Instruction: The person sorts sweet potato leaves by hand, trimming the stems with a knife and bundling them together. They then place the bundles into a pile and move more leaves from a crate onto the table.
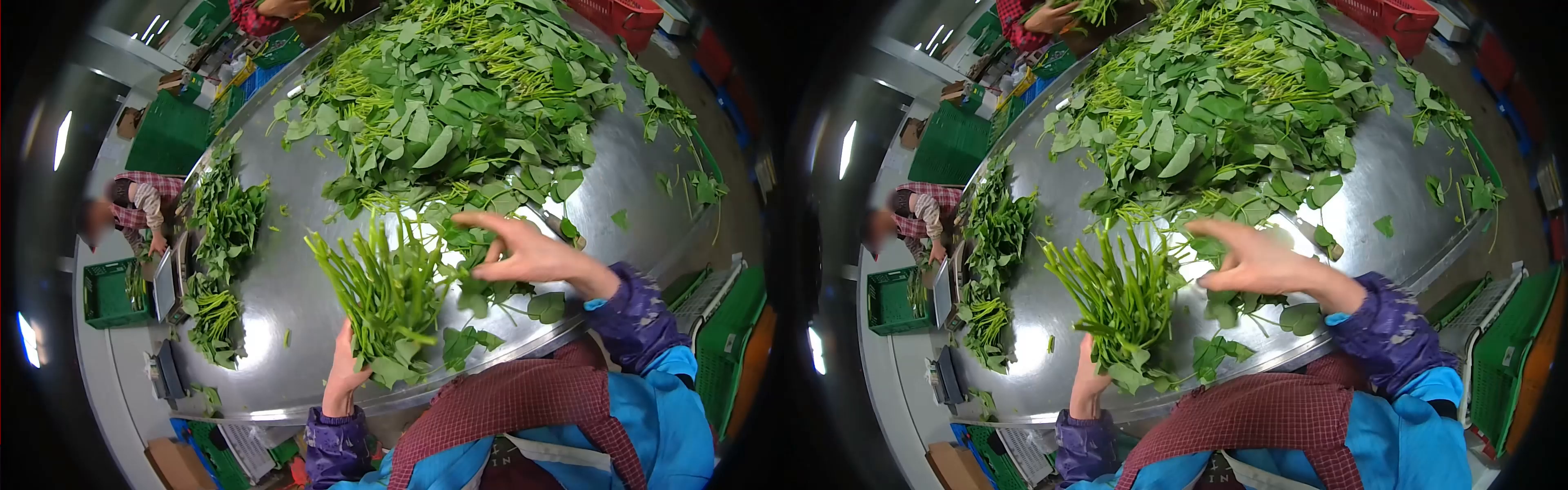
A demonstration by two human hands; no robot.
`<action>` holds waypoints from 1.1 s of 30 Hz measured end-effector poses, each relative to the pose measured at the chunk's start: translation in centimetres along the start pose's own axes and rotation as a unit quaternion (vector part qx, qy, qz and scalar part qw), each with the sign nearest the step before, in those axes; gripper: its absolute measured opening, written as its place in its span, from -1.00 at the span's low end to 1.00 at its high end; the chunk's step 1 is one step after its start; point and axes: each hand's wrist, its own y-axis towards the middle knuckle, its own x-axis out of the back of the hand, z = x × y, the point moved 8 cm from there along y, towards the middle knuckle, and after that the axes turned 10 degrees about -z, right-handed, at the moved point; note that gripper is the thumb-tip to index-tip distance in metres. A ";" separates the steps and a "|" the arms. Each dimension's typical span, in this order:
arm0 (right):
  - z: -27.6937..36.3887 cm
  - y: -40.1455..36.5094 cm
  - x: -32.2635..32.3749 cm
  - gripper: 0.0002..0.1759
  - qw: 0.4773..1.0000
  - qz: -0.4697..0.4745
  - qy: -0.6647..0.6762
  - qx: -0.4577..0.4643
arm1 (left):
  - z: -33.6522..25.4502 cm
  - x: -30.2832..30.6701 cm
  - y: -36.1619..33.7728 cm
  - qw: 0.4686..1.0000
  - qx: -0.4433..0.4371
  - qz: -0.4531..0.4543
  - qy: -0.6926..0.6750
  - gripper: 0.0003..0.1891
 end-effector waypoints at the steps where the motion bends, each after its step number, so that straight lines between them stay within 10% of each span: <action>1: -0.4 0.1 -1.3 -0.59 0.999 0.017 0.039 -0.013 | -0.7 -0.5 -0.1 0.999 -0.030 0.017 0.021 -0.38; 3: -0.6 -0.2 -4.2 -0.69 0.981 0.170 0.001 -0.098 | -1.5 -1.1 -0.4 0.997 -0.056 0.033 0.044 -0.35; 5: 1.0 0.0 -2.7 -0.71 0.986 0.069 -0.070 0.132 | -1.6 -1.3 -0.5 0.999 -0.030 0.044 -0.008 -0.33; 7: 2.0 -0.9 1.1 -0.78 0.984 -0.029 0.132 -0.117 | -1.9 -1.1 -0.5 0.999 -0.035 0.036 -0.013 -0.34; 12: 3.2 -1.1 8.7 -0.80 0.988 -0.063 0.134 -0.032 | -2.7 -0.3 -0.2 0.999 -0.023 -0.019 0.028 -0.37; 13: 5.1 -1.2 9.0 -0.78 0.968 -0.177 -0.163 0.074 | -2.7 -0.4 -0.1 0.998 -0.040 -0.020 0.052 -0.38; 14: 7.5 -1.9 8.2 -0.76 0.838 -0.272 -0.440 0.171 | -2.7 -0.5 0.0 0.998 -0.040 -0.020 0.052 -0.38; 15: 7.9 -1.8 7.4 -0.76 0.838 -0.274 -0.441 0.169 | -2.9 -0.7 0.1 0.995 -0.059 -0.014 0.080 -0.38; 17: 9.5 -1.6 4.8 -0.67 0.878 -0.205 -0.332 0.277 | -3.3 -1.3 0.4 0.991 -0.079 -0.008 0.108 -0.37; 23: 5.3 -1.0 -3.4 -0.70 0.883 -0.021 -0.418 0.211 | -5.8 -3.3 -0.8 0.990 -0.073 0.076 0.089 -0.28; 33: 6.0 -2.3 -1.4 -0.90 0.918 -0.036 -0.272 0.287 | -2.9 -4.2 -1.6 0.992 -0.004 0.122 -0.026 -0.18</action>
